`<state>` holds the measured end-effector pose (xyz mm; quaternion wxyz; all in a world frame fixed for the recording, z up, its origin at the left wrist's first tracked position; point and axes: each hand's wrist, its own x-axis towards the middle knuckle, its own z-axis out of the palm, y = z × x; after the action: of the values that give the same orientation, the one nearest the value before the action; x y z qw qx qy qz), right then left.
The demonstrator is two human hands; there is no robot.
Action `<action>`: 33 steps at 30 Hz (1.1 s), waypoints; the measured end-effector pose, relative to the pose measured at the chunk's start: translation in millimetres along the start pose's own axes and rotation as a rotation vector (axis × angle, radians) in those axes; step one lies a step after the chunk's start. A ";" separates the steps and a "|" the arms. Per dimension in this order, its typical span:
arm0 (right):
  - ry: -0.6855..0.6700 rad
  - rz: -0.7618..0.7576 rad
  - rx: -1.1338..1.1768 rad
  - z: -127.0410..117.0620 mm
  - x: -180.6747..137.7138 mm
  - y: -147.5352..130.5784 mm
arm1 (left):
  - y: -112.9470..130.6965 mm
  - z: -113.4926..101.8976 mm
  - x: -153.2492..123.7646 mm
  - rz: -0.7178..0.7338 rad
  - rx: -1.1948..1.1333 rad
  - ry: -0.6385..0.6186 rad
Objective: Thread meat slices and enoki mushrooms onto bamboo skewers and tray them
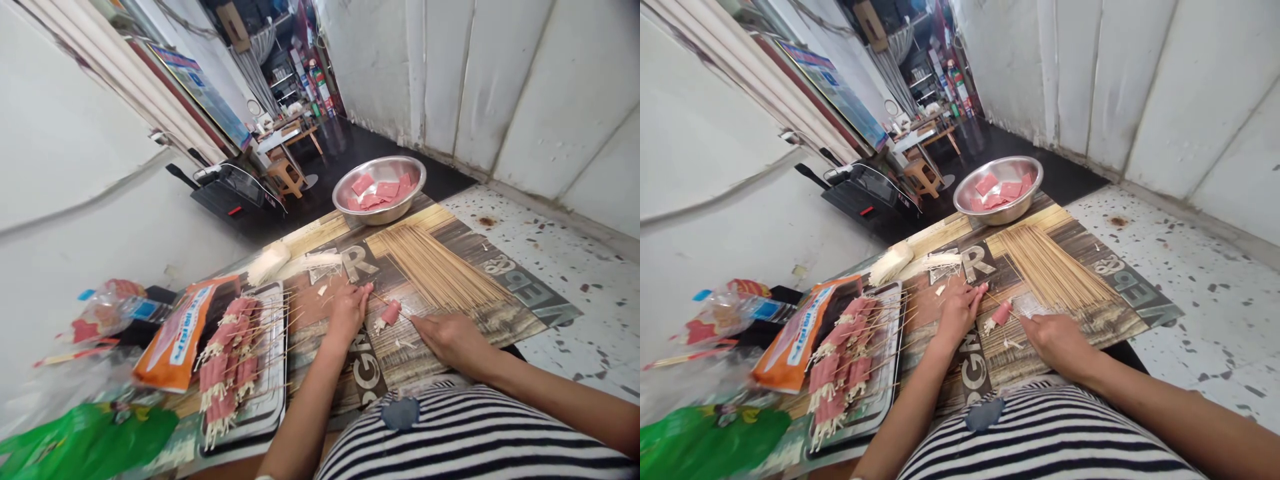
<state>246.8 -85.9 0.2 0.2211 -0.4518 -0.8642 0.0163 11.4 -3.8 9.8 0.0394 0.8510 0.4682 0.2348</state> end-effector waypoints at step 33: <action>-0.204 -0.015 -0.071 17.5 66.1 -2.5 | 6.7 -7.2 -0.7 -0.075 -0.047 -0.101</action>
<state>205.3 -32.3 9.2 0.1160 -0.4489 -0.8855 0.0300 13.1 -9.2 17.9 0.0917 0.8425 0.4915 0.2006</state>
